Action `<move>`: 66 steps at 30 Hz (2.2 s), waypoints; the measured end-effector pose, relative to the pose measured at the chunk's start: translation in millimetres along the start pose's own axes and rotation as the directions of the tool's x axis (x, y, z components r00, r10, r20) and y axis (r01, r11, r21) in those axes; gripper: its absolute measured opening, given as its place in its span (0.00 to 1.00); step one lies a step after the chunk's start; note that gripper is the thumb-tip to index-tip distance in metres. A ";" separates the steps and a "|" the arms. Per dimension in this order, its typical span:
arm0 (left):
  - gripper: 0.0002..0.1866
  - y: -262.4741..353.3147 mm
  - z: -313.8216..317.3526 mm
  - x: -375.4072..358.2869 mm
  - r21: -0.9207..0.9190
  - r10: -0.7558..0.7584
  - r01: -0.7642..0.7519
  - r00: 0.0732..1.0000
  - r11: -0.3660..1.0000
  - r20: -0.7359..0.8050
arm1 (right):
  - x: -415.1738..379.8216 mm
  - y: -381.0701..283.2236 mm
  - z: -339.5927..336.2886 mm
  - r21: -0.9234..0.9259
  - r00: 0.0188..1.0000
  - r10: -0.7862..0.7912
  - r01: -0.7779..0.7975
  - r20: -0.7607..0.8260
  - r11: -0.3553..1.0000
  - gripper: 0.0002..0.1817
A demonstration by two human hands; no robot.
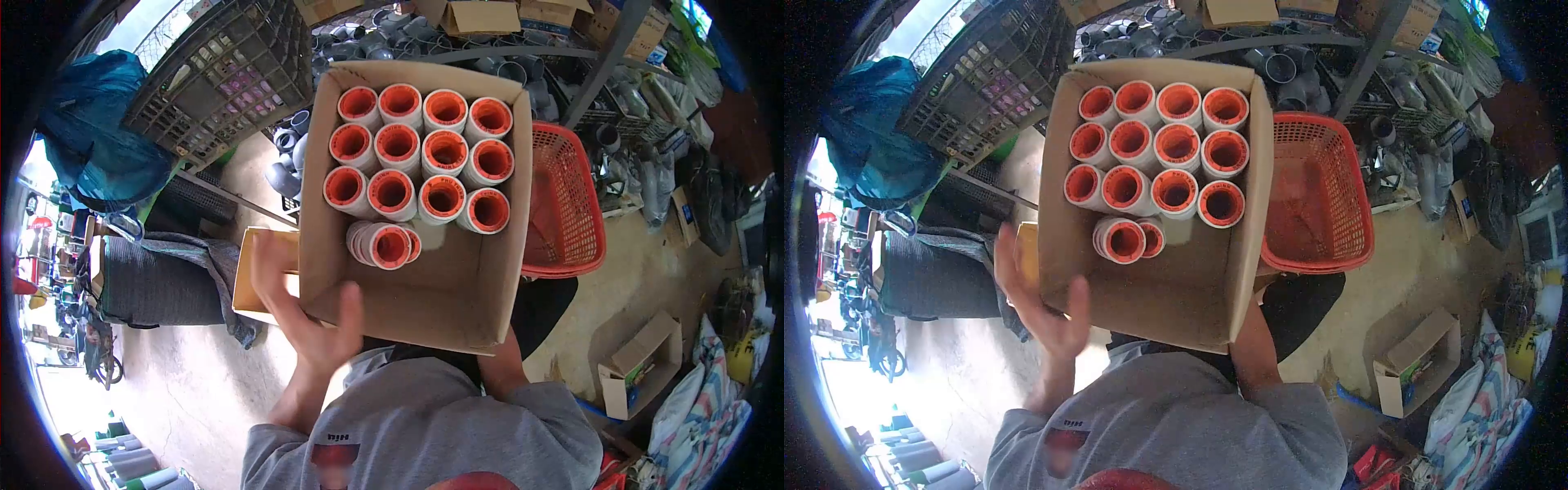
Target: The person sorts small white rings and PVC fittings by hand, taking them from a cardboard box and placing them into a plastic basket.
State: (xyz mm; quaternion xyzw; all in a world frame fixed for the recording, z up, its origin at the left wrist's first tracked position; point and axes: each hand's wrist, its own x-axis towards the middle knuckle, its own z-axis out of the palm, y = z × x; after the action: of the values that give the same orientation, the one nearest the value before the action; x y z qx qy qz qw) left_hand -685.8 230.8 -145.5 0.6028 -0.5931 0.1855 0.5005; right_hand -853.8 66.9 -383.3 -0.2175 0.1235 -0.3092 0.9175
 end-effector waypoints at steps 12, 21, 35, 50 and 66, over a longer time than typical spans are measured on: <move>0.56 -106.8 12.2 -61.3 -0.352 -0.397 0.910 0.413 0.220 0.820 | 9.0 -8.2 -35.4 -0.231 0.975 -0.034 -0.018 -0.220 0.973 0.35; 0.51 -135.2 65.8 -121.3 -0.457 -0.612 0.877 0.281 -0.149 0.739 | -7.2 -7.1 -62.4 -0.091 0.931 -0.042 0.009 -0.362 0.996 0.33; 0.50 -174.8 150.8 -141.0 -0.477 -0.511 0.841 0.301 -0.256 0.805 | -177.9 -98.9 -64.1 -0.511 0.320 -0.475 -0.033 -0.820 0.859 0.31; 0.51 -186.9 270.1 -129.8 -0.391 -0.284 0.900 0.330 -0.192 0.900 | -199.3 -43.8 -117.5 -0.684 -0.163 -0.664 0.148 -0.729 0.715 0.17; 0.40 -211.9 311.6 -135.2 -0.059 -0.336 0.903 0.217 0.425 0.917 | -183.7 -50.6 -73.5 -0.667 0.027 -0.667 0.021 -0.744 0.745 0.29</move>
State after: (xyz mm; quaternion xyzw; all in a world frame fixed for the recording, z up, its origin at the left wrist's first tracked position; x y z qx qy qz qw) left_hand -641.0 2.4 -471.3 0.6135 -0.4456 -0.5433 0.3605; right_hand -1049.3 121.1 -406.6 -0.2058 0.6995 -0.5531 0.4032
